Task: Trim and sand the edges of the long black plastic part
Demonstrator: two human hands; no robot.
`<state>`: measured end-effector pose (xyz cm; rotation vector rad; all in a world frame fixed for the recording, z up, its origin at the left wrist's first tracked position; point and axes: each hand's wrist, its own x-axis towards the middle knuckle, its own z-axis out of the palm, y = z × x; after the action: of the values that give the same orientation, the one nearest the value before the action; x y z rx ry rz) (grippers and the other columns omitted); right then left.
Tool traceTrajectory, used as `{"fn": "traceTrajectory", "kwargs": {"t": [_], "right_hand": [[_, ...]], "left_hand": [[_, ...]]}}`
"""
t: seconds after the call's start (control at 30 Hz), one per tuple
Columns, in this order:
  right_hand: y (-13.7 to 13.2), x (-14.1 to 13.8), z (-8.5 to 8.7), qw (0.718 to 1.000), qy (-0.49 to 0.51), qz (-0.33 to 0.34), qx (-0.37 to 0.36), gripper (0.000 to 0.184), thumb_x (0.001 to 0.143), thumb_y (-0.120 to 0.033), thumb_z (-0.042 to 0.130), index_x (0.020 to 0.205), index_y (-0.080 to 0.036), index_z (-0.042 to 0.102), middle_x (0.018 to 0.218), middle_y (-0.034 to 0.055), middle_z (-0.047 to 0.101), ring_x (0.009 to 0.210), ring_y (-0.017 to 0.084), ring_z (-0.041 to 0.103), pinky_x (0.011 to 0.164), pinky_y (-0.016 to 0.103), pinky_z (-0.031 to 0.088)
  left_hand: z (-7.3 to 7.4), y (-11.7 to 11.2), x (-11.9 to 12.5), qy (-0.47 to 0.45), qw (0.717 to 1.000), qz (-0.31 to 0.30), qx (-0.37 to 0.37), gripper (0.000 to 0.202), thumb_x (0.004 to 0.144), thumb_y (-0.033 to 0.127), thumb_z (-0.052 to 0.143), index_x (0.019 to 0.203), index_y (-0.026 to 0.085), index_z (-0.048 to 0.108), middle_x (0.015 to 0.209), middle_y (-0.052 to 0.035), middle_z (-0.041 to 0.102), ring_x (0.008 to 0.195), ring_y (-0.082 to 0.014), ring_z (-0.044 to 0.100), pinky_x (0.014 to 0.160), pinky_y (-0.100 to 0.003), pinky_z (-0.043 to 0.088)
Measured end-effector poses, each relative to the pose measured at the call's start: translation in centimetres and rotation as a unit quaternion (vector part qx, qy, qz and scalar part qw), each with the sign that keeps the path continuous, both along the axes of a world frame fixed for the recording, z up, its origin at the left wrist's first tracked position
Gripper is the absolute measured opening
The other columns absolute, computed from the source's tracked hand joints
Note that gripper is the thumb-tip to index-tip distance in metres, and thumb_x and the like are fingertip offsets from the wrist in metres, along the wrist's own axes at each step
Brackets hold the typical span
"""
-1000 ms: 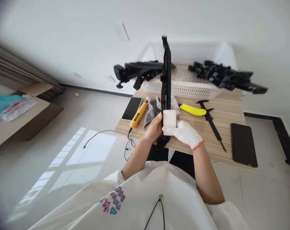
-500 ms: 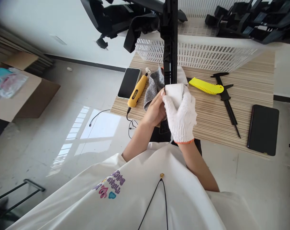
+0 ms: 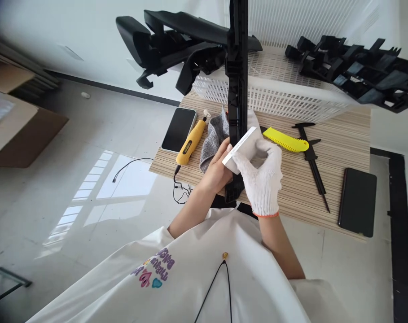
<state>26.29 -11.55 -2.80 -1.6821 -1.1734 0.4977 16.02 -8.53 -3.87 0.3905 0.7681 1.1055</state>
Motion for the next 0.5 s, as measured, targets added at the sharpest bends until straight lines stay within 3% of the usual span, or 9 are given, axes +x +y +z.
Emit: {"fn": "traceTrajectory", "kwargs": {"t": [0.07,0.13,0.23,0.33,0.4,0.5], "right_hand": [[0.8,0.9,-0.5,0.999,0.040,0.030,-0.018,0.068,0.073,-0.052,0.079,0.128,-0.024,0.052,0.117,0.0097,0.064,0.100,0.024,0.064,0.082,0.040,0.055],[1.7,1.6,-0.7,0.993,0.086,0.077,-0.035,0.072,0.070,-0.050,0.081,0.129,-0.023,0.051,0.115,0.0099,0.064,0.098,0.024,0.064,0.079,0.038,0.056],[2.6,2.0,-0.3,0.975,0.189,0.105,-0.050,0.054,0.071,-0.043,0.080,0.115,-0.023,0.057,0.098,0.0038,0.066,0.074,0.016,0.062,0.059,0.028,0.052],[2.6,2.2,0.6,0.945,0.320,0.034,-0.057,0.033,0.078,-0.041,0.075,0.100,-0.024,0.056,0.077,-0.0044,0.060,0.047,0.006,0.045,0.038,0.019,0.034],[2.4,2.5,1.0,0.929,0.363,0.022,-0.072,0.029,0.079,-0.041,0.074,0.096,-0.025,0.056,0.070,-0.0065,0.057,0.041,0.005,0.040,0.033,0.018,0.025],[2.1,3.0,1.4,0.924,0.363,0.067,-0.105,0.028,0.076,-0.034,0.077,0.096,-0.025,0.058,0.069,-0.0069,0.058,0.040,0.007,0.044,0.033,0.020,0.029]], "left_hand": [[0.2,0.3,-0.2,0.000,1.000,0.000,0.013,0.029,0.092,0.028,0.066,0.121,0.027,0.066,0.123,0.0009,0.068,0.137,-0.0283,0.051,0.115,-0.045,0.043],[0.3,0.6,-0.5,0.006,1.000,0.002,0.022,0.026,0.092,0.029,0.066,0.118,0.027,0.067,0.120,0.0010,0.069,0.137,-0.0279,0.051,0.117,-0.045,0.040],[0.2,0.9,-1.2,0.026,1.000,0.013,0.005,0.026,0.091,0.030,0.067,0.117,0.028,0.067,0.120,0.0013,0.069,0.140,-0.0290,0.048,0.118,-0.045,0.039],[-0.1,1.0,-1.9,0.032,0.999,0.022,-0.013,0.032,0.089,0.029,0.070,0.121,0.031,0.066,0.124,0.0025,0.068,0.142,-0.0301,0.045,0.117,-0.045,0.041],[-0.4,0.9,-2.1,0.031,0.999,0.017,-0.017,0.035,0.090,0.031,0.070,0.125,0.032,0.064,0.126,0.0024,0.067,0.142,-0.0306,0.045,0.115,-0.045,0.043],[-0.5,0.9,-2.3,0.025,0.999,0.009,-0.019,0.035,0.091,0.037,0.067,0.125,0.032,0.064,0.124,0.0006,0.068,0.139,-0.0315,0.049,0.113,-0.046,0.047]]}}
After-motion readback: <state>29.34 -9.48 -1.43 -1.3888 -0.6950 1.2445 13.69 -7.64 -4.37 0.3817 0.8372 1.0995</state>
